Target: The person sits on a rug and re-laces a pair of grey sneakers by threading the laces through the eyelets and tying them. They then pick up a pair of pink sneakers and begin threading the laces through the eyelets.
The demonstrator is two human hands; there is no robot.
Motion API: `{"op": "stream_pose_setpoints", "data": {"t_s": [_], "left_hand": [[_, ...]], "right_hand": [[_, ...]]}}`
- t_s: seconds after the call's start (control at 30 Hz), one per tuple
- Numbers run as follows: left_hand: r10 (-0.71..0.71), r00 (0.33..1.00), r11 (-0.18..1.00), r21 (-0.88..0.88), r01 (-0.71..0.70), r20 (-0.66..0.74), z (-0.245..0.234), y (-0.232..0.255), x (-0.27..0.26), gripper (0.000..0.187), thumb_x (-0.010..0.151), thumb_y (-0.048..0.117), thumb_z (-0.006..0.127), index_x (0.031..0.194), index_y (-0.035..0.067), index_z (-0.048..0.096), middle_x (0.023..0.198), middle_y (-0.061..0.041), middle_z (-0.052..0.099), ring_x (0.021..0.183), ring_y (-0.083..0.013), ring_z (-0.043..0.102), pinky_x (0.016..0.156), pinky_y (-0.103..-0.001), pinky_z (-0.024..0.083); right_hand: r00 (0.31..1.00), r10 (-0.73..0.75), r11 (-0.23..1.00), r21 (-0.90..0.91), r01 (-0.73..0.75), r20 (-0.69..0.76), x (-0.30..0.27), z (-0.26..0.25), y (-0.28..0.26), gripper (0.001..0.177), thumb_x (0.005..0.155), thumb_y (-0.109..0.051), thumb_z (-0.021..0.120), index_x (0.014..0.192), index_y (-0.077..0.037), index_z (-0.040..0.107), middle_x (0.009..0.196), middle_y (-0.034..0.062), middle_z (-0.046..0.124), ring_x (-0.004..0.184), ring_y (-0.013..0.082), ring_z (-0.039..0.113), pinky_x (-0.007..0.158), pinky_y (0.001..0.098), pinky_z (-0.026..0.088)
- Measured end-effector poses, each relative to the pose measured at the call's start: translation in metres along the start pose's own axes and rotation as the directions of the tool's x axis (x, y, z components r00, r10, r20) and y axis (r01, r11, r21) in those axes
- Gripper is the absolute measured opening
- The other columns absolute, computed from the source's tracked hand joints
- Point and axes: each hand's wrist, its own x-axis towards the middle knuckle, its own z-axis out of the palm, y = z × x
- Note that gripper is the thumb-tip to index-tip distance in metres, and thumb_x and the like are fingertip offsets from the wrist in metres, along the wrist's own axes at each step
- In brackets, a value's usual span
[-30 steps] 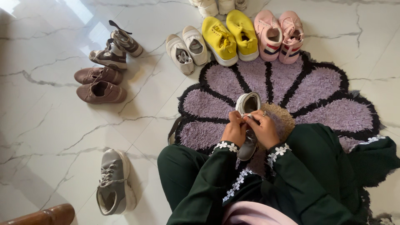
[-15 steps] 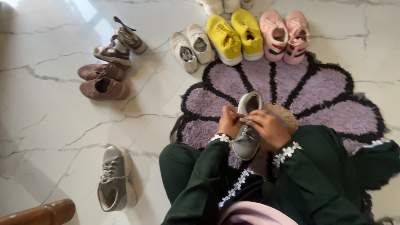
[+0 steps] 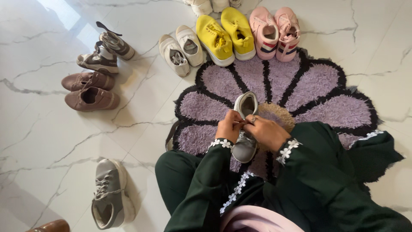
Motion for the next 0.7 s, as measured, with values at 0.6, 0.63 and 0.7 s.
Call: {"op": "stream_pose_setpoints", "data": {"t_s": [0.6, 0.63, 0.7], "left_hand": [[-0.311, 0.880, 0.598, -0.646, 0.475, 0.359, 0.015, -0.084, 0.012, 0.037, 0.103, 0.007, 0.058, 0.139, -0.001, 0.063, 0.120, -0.011, 0.068, 0.102, -0.0180, 0.068, 0.084, -0.031, 0.060], [-0.336, 0.855, 0.474, -0.713, 0.517, 0.396, 0.016, -0.089, 0.011, 0.036, 0.104, 0.009, 0.058, 0.137, -0.003, 0.063, 0.119, -0.011, 0.068, 0.101, -0.0195, 0.069, 0.084, -0.033, 0.061], [-0.298, 0.899, 0.641, -0.630, 0.439, 0.322, 0.019, -0.094, 0.012, 0.034, 0.100, 0.004, 0.062, 0.134, -0.003, 0.064, 0.119, -0.012, 0.069, 0.103, -0.0187, 0.069, 0.087, -0.032, 0.061]], "right_hand": [[0.938, -0.180, 0.965, -0.239, 0.110, -0.297, -0.008, 0.017, 0.010, 0.041, 0.081, -0.008, 0.067, 0.120, 0.002, 0.068, 0.132, 0.0153, 0.063, 0.124, 0.0319, 0.060, 0.103, 0.0444, 0.051], [0.934, -0.167, 0.968, -0.234, 0.094, -0.314, -0.010, 0.017, 0.009, 0.041, 0.080, -0.008, 0.067, 0.121, 0.000, 0.069, 0.131, 0.0143, 0.064, 0.121, 0.0313, 0.060, 0.101, 0.0445, 0.051], [0.926, -0.141, 0.972, -0.226, 0.062, -0.350, -0.013, 0.016, 0.009, 0.043, 0.078, -0.007, 0.067, 0.121, -0.003, 0.070, 0.129, 0.0122, 0.065, 0.117, 0.0299, 0.061, 0.096, 0.0446, 0.052]]}}
